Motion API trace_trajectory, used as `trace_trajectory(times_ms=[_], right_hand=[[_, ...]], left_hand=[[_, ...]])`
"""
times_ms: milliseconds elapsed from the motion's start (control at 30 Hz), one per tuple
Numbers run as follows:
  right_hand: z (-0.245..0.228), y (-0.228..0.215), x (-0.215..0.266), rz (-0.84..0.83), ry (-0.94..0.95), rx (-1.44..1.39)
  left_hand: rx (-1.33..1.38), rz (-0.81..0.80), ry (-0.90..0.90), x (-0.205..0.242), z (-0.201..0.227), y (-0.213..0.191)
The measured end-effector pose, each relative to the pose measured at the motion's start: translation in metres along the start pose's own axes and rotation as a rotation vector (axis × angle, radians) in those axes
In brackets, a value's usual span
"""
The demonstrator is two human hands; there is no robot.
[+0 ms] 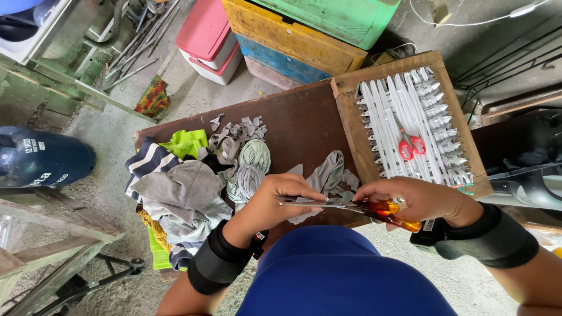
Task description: Cutting fabric scraps into strips and rolling them into balls.
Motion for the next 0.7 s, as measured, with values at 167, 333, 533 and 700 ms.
trace_trajectory(times_ms=[167,333,533,700], right_hand=[[0.004,-0.001,0.002,0.023,0.062,-0.003],[0.009,-0.002,0.001,0.027,0.029,0.027],[0.024,0.002,0.001,0.067,-0.002,-0.054],[0.061,-0.015,0.012,0.208,-0.184,-0.345]], left_hand=[[0.0,-0.03,-0.013,0.001,-0.006,0.006],[0.004,-0.024,-0.05,0.0,-0.012,0.013],[-0.052,0.015,0.002,-0.002,-0.022,0.016],[-0.121,0.002,-0.446,-0.004,-0.034,0.013]])
Point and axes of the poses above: each hand's wrist, its own x-axis away from the middle knuckle, its own y-axis out of the palm, z = x × y, the point moved 1 cm from there along -x, towards the middle knuckle, and after that the axes turned 12 degrees about -x, right-handed, at the moved point
